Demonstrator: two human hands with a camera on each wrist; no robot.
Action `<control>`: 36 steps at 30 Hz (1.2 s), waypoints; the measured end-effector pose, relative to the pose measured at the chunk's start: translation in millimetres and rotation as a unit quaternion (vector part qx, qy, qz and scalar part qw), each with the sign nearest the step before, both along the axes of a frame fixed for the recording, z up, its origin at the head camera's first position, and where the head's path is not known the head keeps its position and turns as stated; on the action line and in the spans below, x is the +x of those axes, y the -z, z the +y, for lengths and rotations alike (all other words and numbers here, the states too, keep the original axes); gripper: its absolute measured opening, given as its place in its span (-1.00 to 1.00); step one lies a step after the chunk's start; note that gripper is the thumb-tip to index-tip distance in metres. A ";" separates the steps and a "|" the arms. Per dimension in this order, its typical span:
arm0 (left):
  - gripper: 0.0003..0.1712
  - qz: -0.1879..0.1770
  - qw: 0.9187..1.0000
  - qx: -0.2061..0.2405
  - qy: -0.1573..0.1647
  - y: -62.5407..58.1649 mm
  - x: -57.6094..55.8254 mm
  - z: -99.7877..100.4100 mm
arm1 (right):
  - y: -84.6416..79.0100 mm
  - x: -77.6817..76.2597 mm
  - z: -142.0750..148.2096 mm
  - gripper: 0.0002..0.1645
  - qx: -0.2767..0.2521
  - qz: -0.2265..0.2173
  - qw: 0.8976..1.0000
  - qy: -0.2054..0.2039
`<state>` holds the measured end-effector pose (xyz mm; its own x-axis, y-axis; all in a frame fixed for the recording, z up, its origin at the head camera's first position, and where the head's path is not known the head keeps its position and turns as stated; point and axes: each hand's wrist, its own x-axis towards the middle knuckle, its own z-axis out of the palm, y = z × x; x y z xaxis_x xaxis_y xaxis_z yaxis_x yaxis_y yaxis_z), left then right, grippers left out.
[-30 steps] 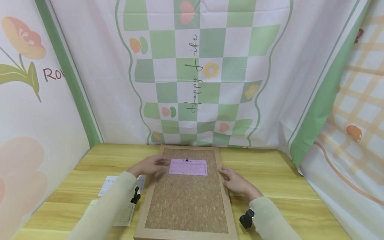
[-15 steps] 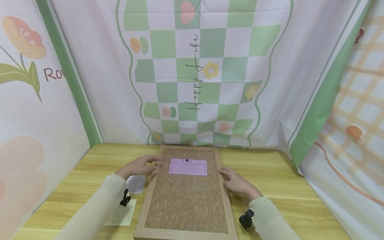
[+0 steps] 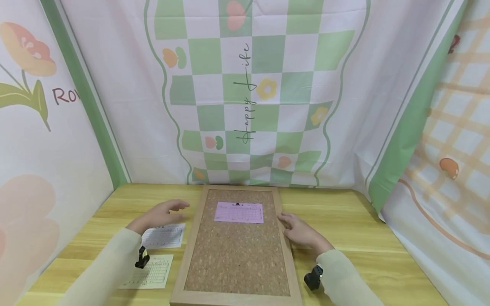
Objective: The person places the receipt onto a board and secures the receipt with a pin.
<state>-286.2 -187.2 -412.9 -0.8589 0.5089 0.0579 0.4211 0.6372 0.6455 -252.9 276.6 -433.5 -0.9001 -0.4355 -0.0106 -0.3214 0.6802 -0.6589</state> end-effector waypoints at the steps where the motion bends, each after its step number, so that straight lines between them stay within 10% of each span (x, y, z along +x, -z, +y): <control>1: -0.50 -0.001 1.000 0.001 -0.001 -0.3 1.1 -2.7 | 0.3 -0.1 -0.2 -0.38 0.002 0.001 1.000 0.000; 18: -0.50 0.038 0.999 0.002 -0.016 -1.0 26.4 -48.8 | 3.2 -2.9 1.1 -0.37 0.002 0.003 1.000 0.001; 36: -0.36 -0.007 0.996 -0.014 -0.090 11.0 47.1 -83.4 | 3.2 -1.8 1.2 -0.37 -0.005 -0.004 1.000 0.001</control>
<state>-239.1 -270.6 -423.9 -0.9372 0.3472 0.0327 0.2885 0.7195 0.6318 -254.8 277.8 -436.7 -0.9007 -0.4342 -0.0132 -0.3150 0.6738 -0.6684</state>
